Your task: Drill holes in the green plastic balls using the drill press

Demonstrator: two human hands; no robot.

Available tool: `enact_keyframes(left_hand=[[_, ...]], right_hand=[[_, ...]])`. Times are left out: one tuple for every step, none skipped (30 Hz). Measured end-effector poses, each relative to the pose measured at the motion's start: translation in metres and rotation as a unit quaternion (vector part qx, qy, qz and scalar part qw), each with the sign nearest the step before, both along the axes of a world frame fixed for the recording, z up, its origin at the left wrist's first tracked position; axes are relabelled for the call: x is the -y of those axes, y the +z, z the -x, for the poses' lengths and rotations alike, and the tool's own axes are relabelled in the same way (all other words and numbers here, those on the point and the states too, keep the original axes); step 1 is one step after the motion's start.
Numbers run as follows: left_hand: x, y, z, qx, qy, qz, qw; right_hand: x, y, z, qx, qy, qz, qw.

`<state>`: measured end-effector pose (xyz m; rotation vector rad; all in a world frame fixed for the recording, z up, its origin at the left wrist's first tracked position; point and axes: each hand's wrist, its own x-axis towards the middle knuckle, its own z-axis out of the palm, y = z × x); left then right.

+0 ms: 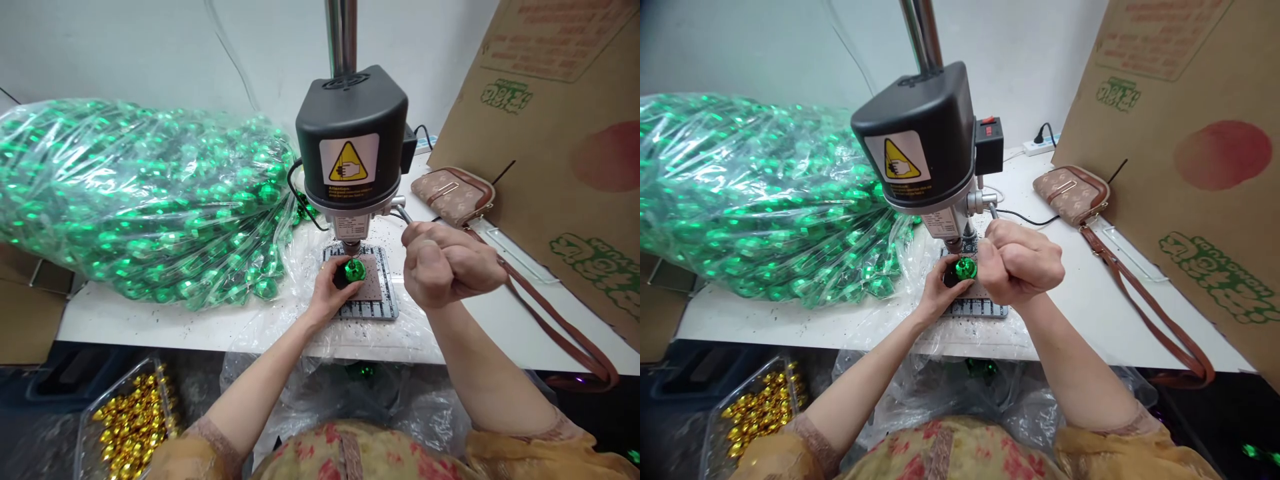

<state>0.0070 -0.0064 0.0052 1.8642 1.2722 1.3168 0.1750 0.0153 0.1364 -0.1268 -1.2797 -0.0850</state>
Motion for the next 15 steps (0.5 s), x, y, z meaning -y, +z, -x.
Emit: enact_keyframes(left_hand=[[-0.0002,0.0001,0.0003,-0.001,0.0,0.002,1.0],[-0.0004,0.0002,0.0005,-0.002,-0.002,0.005,1.0],[-0.0006,0.0002,0.0006,-0.001,-0.003,0.007,1.0],[-0.0009,0.0001,0.0007,0.001,-0.005,0.008,1.0],[-0.0012,0.0,0.0006,0.003,-0.005,0.008,1.0],[-0.0014,-0.0002,0.0004,0.005,-0.005,0.008,1.0],[-0.0016,-0.0002,0.0002,0.006,-0.006,0.009,1.0],[-0.0017,-0.0002,-0.0001,0.007,-0.005,0.01,1.0],[-0.0018,0.0,-0.0004,0.008,-0.005,0.011,1.0],[-0.0017,0.0002,-0.0006,0.009,-0.005,0.012,1.0],[-0.0016,0.0006,-0.0007,0.01,-0.004,0.013,1.0],[-0.0014,0.001,-0.0007,0.011,-0.004,0.015,1.0],[-0.0011,0.0013,-0.0006,0.012,-0.003,0.016,1.0],[-0.0008,0.0016,-0.0006,0.013,-0.003,0.018,1.0],[-0.0006,0.0018,-0.0006,0.014,-0.004,0.019,1.0]], right_hand=[[0.0,-0.0006,-0.0003,0.001,-0.001,0.0,1.0],[0.0,-0.001,-0.0007,0.004,-0.001,0.0,1.0],[-0.0001,-0.0011,-0.001,0.008,0.001,0.0,1.0],[-0.0002,-0.0011,-0.0014,0.013,0.005,-0.001,1.0],[-0.0004,-0.0011,-0.0018,0.018,0.01,-0.003,1.0],[-0.0005,-0.0012,-0.0023,0.022,0.015,-0.005,1.0],[-0.0006,-0.0016,-0.0029,0.026,0.019,-0.005,0.999],[-0.0004,-0.0025,-0.0035,0.027,0.021,-0.005,0.999],[0.0001,-0.0039,-0.0042,0.029,0.023,-0.004,0.999],[0.0008,-0.0057,-0.0048,0.034,0.025,-0.001,0.999],[0.002,-0.0075,-0.0052,0.043,0.027,0.003,0.999],[0.0034,-0.009,-0.0054,0.051,0.031,0.008,0.998],[0.0051,-0.0094,-0.0051,0.056,0.035,0.014,0.998],[0.0067,-0.0083,-0.0043,0.053,0.037,0.02,0.998],[0.0083,-0.005,-0.003,0.04,0.037,0.03,0.998]])
